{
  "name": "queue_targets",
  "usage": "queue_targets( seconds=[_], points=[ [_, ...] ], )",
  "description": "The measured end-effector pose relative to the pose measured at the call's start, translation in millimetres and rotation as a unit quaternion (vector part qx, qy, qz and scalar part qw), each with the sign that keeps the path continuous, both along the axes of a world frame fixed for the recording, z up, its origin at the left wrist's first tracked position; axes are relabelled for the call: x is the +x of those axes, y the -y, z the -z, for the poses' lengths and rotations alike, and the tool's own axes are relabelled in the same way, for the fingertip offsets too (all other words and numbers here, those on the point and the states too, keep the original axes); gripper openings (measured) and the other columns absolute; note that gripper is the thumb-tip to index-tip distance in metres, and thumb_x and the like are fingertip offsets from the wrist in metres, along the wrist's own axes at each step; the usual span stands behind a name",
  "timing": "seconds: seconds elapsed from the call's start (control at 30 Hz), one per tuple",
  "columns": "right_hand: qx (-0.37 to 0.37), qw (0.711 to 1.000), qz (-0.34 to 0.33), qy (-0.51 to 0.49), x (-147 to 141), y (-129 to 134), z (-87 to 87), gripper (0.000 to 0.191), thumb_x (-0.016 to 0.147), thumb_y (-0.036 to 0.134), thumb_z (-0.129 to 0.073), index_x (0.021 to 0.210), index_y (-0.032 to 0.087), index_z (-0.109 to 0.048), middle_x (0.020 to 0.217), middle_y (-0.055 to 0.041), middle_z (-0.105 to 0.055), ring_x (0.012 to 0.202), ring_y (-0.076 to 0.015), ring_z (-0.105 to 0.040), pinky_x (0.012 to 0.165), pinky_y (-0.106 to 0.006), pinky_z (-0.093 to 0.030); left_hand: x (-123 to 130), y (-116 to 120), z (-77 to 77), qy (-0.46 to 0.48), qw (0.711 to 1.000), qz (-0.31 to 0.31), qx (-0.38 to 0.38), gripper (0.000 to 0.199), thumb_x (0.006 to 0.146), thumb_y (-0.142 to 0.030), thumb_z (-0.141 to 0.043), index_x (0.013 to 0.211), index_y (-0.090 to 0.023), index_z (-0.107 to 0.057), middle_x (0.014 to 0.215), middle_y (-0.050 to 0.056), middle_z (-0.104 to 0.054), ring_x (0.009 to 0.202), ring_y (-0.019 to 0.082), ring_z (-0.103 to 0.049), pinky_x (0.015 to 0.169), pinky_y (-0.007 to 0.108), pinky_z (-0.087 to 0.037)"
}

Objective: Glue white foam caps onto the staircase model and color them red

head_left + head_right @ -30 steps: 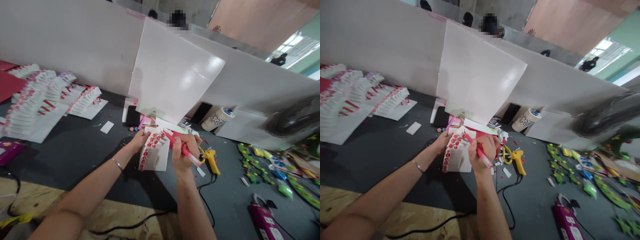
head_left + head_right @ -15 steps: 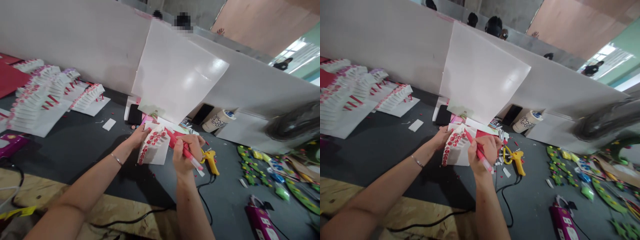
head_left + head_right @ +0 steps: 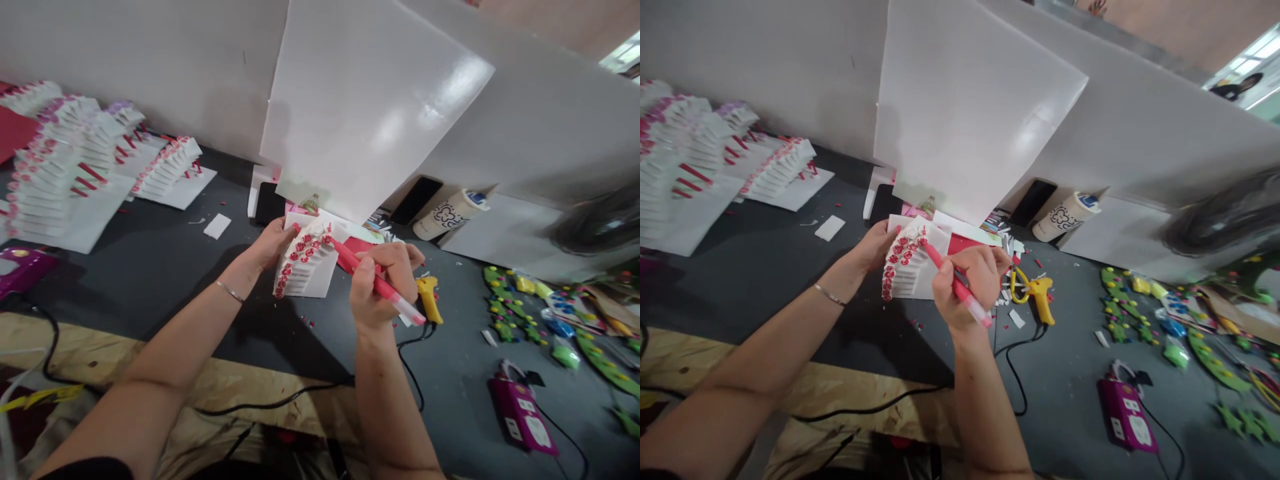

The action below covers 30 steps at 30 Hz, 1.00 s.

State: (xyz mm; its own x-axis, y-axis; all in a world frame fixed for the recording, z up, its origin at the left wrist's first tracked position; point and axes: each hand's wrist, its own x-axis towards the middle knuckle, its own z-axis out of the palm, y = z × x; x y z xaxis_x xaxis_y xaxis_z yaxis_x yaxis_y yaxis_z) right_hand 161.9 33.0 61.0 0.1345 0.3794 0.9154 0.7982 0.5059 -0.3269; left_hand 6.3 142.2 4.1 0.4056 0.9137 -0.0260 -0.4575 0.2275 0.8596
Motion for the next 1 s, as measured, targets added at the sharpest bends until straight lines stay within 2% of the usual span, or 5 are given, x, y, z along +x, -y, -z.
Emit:
queue_targets(
  seconds=[0.13,0.27,0.4,0.73,1.0],
  points=[
    [0.0,1.0,0.009,0.012,0.5,-2.5,0.9,0.014,0.096,0.025,-0.056,0.082,0.024,-0.059,0.07,0.005,-0.065,0.064,-0.0148,-0.059,0.084,-0.039,-0.039,-0.8,0.0,1.6,-0.013,1.0,0.006,-0.004,0.058,0.066,-0.043,-0.094,0.109,-0.011,-0.073,0.093,0.013,-0.08,0.097,0.028,-0.076,0.089,0.035,-0.058],
    [-0.014,1.0,0.02,0.018,1.5,-6.1,3.2,0.022,0.097,0.026,-0.054,0.075,0.023,-0.056,0.066,0.0054,-0.062,0.062,-0.0142,-0.056,0.084,-0.038,-0.039,0.0,-1.9,8.0,-0.016,0.999,-0.002,-0.039,0.041,0.073,-0.032,-0.089,0.105,-0.012,-0.073,0.091,0.011,-0.08,0.092,0.026,-0.076,0.087,0.035,-0.059],
    [-0.036,0.998,0.037,0.027,2.0,-9.8,6.8,0.02,0.098,0.025,-0.055,0.079,0.023,-0.059,0.07,0.0034,-0.068,0.065,-0.0155,-0.06,0.082,-0.038,-0.039,0.6,-4.9,15.7,-0.013,0.997,-0.013,-0.07,0.032,0.076,-0.021,-0.083,0.104,-0.013,-0.071,0.092,0.01,-0.079,0.084,0.023,-0.075,0.086,0.036,-0.059],
    [-0.039,0.999,0.034,0.01,1.8,-9.5,8.7,0.019,0.096,0.024,-0.055,0.078,0.023,-0.06,0.071,0.0033,-0.068,0.067,-0.016,-0.06,0.087,-0.04,-0.04,-0.6,-2.9,17.1,-0.02,0.999,-0.001,-0.044,0.036,0.075,-0.023,-0.083,0.108,-0.015,-0.071,0.091,0.009,-0.079,0.091,0.023,-0.075,0.088,0.034,-0.057],
    [-0.042,0.999,0.022,0.014,5.1,-8.1,14.2,0.019,0.097,0.026,-0.056,0.079,0.023,-0.061,0.069,0.0039,-0.066,0.066,-0.0162,-0.059,0.084,-0.039,-0.04,-0.6,-1.5,19.7,-0.035,0.999,0.01,-0.039,0.049,0.064,-0.026,-0.092,0.107,-0.013,-0.072,0.088,0.01,-0.079,0.086,0.026,-0.075,0.08,0.035,-0.059]
  ],
)
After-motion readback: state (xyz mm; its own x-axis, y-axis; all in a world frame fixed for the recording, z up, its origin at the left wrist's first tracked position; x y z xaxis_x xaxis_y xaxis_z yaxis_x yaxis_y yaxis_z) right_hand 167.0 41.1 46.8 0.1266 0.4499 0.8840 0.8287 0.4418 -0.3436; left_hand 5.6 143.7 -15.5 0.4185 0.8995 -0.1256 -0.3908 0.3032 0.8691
